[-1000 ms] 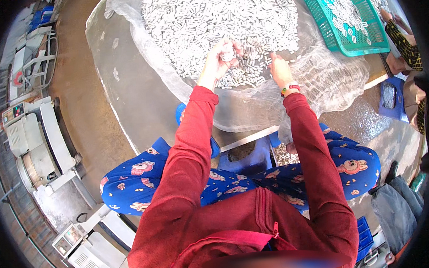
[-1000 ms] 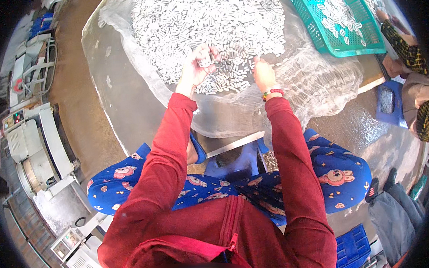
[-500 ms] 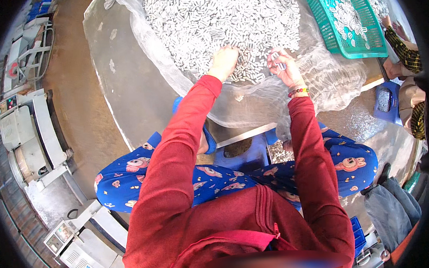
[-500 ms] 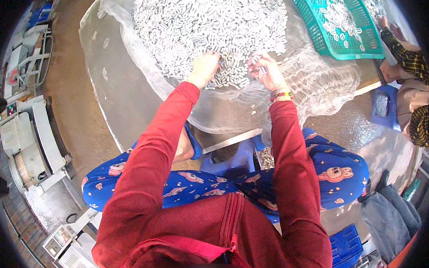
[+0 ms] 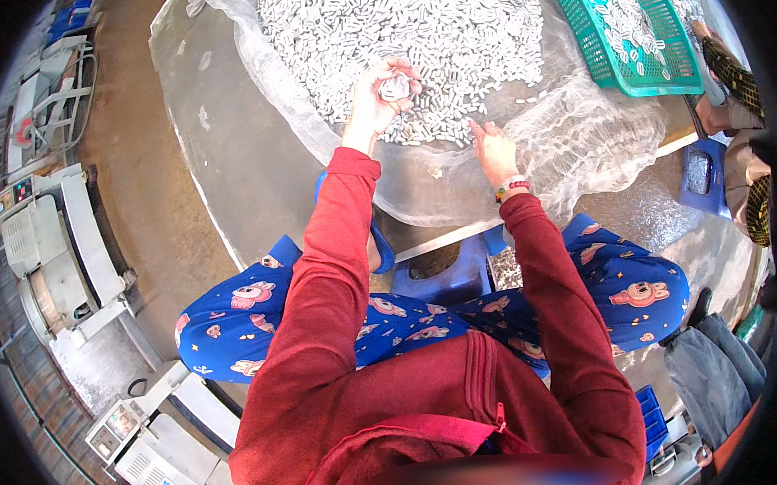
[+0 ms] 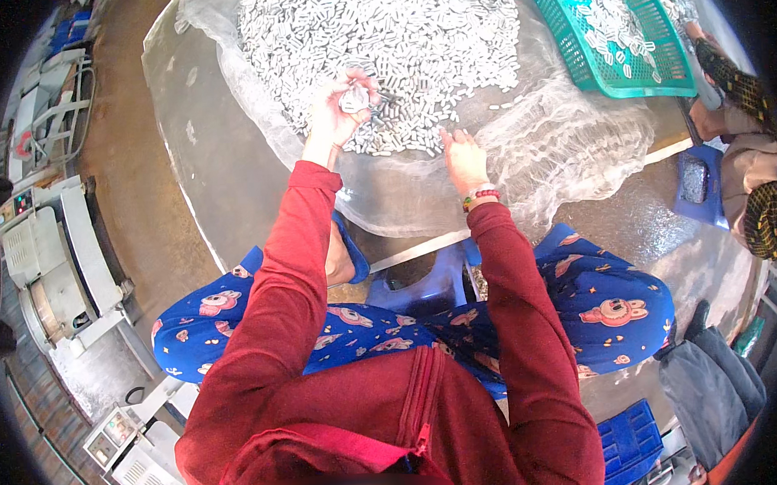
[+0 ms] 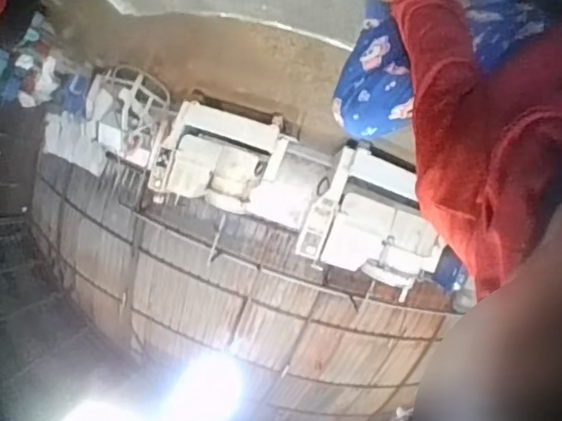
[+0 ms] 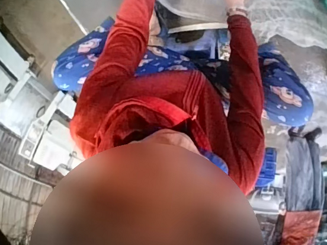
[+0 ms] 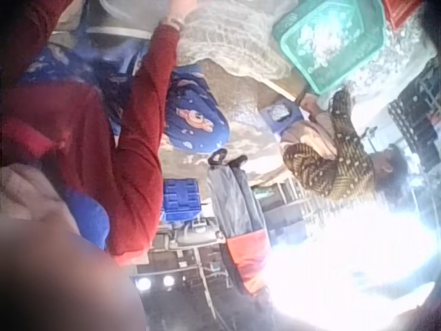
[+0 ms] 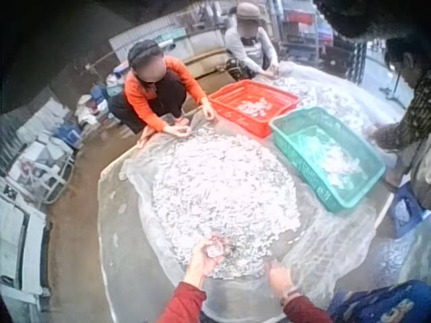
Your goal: The person moves a bag of small white items onto a table and then sits on a stool to sort them by hand. They pick up individual items from a large pile and place them into green and red plastic baskets while other workers sort nearby.
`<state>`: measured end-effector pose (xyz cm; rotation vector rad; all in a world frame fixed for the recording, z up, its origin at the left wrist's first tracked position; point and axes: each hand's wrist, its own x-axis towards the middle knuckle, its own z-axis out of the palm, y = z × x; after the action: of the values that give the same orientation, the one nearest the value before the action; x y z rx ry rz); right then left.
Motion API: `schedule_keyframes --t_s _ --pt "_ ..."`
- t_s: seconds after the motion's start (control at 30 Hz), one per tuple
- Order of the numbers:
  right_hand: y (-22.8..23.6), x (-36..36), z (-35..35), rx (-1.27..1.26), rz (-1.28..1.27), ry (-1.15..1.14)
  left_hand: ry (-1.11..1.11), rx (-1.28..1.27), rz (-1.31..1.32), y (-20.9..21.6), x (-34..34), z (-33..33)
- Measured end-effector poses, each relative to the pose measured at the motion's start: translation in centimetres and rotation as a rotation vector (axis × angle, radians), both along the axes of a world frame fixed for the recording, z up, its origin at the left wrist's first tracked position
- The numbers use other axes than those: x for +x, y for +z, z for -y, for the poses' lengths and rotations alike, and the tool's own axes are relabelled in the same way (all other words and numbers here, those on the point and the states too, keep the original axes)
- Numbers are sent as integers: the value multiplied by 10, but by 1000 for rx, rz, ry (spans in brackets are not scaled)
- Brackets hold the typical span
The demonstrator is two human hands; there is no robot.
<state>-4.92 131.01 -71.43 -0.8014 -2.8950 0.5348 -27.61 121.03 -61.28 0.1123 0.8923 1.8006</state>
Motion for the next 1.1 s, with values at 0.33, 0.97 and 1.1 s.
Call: schedule_keyframes --t_s 0.33,0.97,1.1 --pt "9 -13 -42 -1381 -475 -698 -527 -958 -1737 -58 52 -67" --pt "11 -14 -5 -169 66 -172 -394 -538 -1341 -31 17 -75" --pt "2 -14 -12 -225 118 -166 -449 -726 -1978 -59 36 -82"
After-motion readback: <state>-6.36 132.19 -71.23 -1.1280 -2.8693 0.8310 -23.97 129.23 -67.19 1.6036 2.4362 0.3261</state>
